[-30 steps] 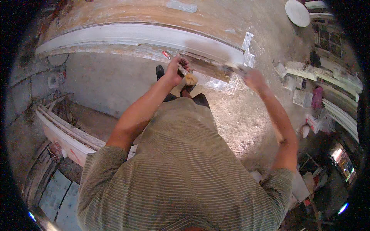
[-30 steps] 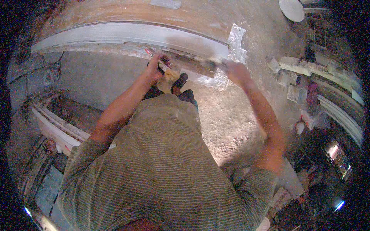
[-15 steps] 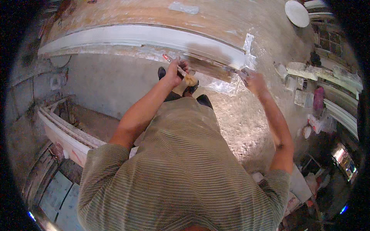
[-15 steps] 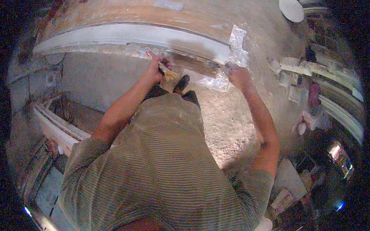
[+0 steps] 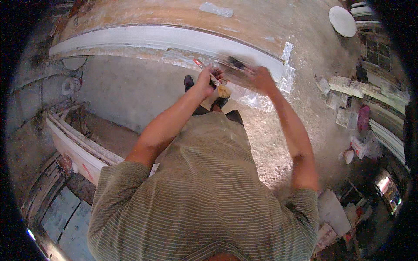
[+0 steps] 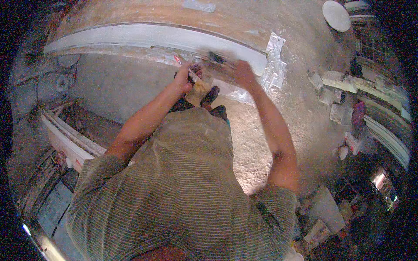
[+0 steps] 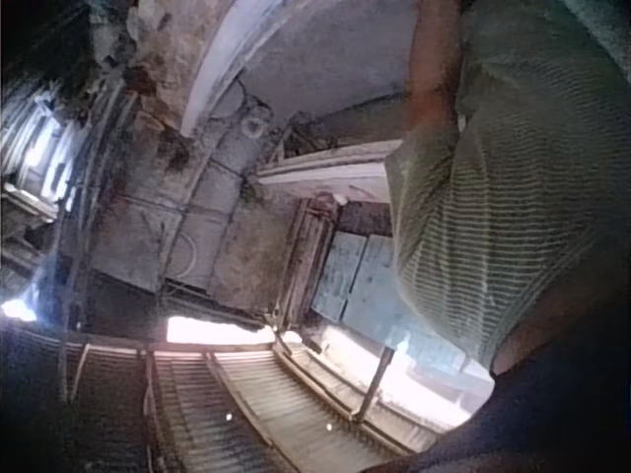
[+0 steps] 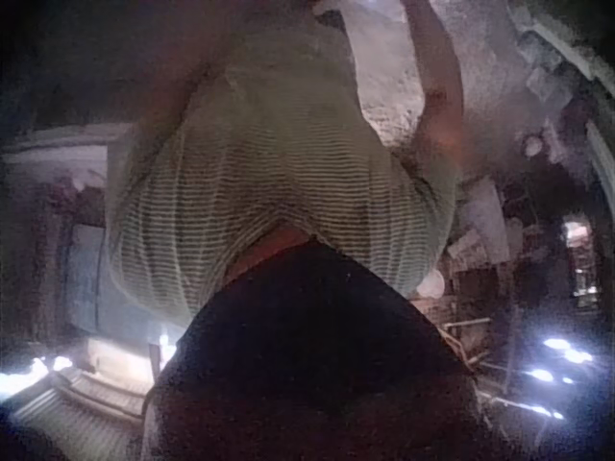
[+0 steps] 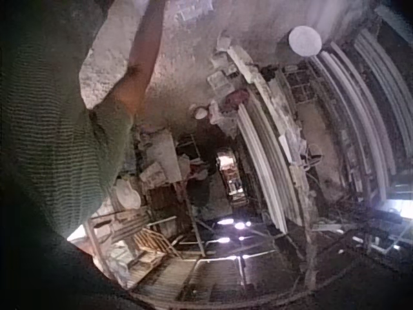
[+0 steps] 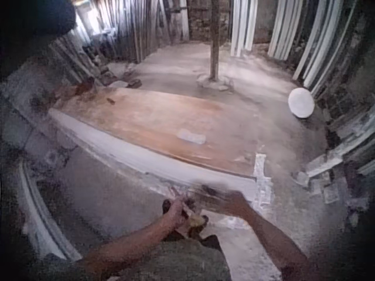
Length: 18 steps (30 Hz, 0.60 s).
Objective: The person applies a white filler paste along a seam on a large wooden board using a putty knife and smooths it with a brush. The person repeatedly scrapes and spreads the filler along the seam, occasionally switching tools between hands.
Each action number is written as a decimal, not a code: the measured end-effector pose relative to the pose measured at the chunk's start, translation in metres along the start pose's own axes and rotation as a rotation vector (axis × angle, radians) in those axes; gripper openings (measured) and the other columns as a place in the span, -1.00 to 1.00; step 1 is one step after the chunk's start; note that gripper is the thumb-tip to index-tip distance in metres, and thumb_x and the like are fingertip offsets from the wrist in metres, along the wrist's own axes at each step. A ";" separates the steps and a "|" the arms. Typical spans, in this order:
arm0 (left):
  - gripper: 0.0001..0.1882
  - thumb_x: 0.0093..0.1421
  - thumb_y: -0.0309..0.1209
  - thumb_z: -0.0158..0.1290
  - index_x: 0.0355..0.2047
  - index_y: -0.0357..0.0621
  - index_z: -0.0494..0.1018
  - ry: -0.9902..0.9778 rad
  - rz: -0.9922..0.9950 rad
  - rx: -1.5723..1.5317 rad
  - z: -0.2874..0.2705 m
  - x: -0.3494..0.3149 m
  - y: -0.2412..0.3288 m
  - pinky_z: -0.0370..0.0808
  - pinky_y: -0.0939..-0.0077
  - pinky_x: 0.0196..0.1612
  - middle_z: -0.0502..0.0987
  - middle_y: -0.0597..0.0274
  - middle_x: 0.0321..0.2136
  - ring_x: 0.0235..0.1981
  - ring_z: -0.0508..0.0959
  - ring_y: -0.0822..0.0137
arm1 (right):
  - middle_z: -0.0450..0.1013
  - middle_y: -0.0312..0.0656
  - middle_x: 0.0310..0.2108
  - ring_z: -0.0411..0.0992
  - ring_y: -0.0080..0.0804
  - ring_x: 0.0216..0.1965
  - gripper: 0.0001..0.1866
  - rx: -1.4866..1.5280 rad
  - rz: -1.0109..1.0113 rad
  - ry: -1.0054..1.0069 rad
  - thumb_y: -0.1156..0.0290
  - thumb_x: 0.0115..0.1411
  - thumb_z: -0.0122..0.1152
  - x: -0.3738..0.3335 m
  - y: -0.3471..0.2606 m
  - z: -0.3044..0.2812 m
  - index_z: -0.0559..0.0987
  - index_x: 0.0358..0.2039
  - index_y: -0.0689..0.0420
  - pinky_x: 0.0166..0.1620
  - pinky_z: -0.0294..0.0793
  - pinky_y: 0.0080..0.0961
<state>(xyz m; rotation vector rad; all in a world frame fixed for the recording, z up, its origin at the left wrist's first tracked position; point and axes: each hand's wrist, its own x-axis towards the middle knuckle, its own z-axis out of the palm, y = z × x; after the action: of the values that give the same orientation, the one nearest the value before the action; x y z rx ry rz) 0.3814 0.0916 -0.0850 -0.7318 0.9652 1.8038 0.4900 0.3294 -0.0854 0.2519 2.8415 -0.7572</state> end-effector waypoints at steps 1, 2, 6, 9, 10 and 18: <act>-0.60 0.34 -0.05 -0.12 -0.24 -0.17 0.44 -0.014 -0.007 -0.002 -0.002 0.005 0.000 0.47 0.36 -0.40 0.51 0.17 -0.44 -0.46 0.51 0.27 | 0.55 -0.07 -0.15 0.54 -0.06 -0.25 -0.67 -0.108 -0.029 0.042 0.11 0.24 0.13 0.015 -0.018 0.012 0.64 -0.17 0.07 -0.16 0.52 -0.17; -0.60 0.34 -0.06 -0.12 -0.24 -0.17 0.44 -0.016 -0.003 -0.017 -0.009 0.007 0.000 0.47 0.35 -0.40 0.51 0.17 -0.43 -0.46 0.51 0.26 | 0.54 -0.11 -0.14 0.53 -0.08 -0.28 -0.70 -0.105 0.080 0.030 0.13 0.23 0.12 0.029 -0.057 0.000 0.63 -0.17 0.01 -0.21 0.54 -0.17; -0.61 0.33 -0.08 -0.12 -0.26 -0.17 0.45 0.029 0.043 -0.052 -0.021 0.011 0.003 0.49 0.31 -0.38 0.53 0.16 -0.43 -0.45 0.52 0.23 | 0.49 -0.22 -0.13 0.54 -0.19 -0.28 -0.63 -0.362 -0.162 -0.040 0.19 0.13 0.19 0.022 -0.069 -0.040 0.55 -0.01 -0.19 -0.29 0.57 -0.28; -0.63 0.30 -0.10 -0.10 -0.30 -0.17 0.48 -0.016 0.066 -0.110 -0.032 0.004 0.016 0.52 0.23 -0.34 0.55 0.16 -0.44 -0.45 0.53 0.20 | 0.47 -0.30 -0.15 0.54 -0.26 -0.25 -0.49 -0.442 -0.339 -0.004 0.27 0.09 0.24 -0.034 -0.003 -0.065 0.47 0.11 -0.27 -0.35 0.58 -0.33; -0.64 0.30 -0.10 -0.09 -0.30 -0.16 0.48 -0.034 0.069 -0.129 -0.042 0.003 0.020 0.52 0.23 -0.35 0.54 0.16 -0.45 -0.46 0.53 0.20 | 0.47 -0.28 -0.15 0.54 -0.23 -0.24 -0.52 -0.436 -0.338 -0.031 0.30 0.10 0.17 -0.041 -0.009 -0.073 0.48 0.09 -0.23 -0.34 0.58 -0.31; -0.61 0.33 -0.05 -0.12 -0.31 -0.14 0.45 0.021 0.048 -0.137 -0.064 0.008 0.023 0.49 0.30 -0.40 0.50 0.17 -0.46 -0.49 0.49 0.24 | 0.45 -0.22 -0.12 0.53 -0.18 -0.26 -0.57 -0.470 -0.299 -0.030 0.47 0.15 -0.02 -0.029 -0.042 -0.080 0.50 0.05 -0.11 -0.31 0.58 -0.25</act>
<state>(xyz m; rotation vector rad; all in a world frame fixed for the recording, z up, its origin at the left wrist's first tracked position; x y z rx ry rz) 0.3615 0.0347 -0.1177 -0.8193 0.8859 1.9220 0.4980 0.3303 0.0090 -0.2542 2.9530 -0.1140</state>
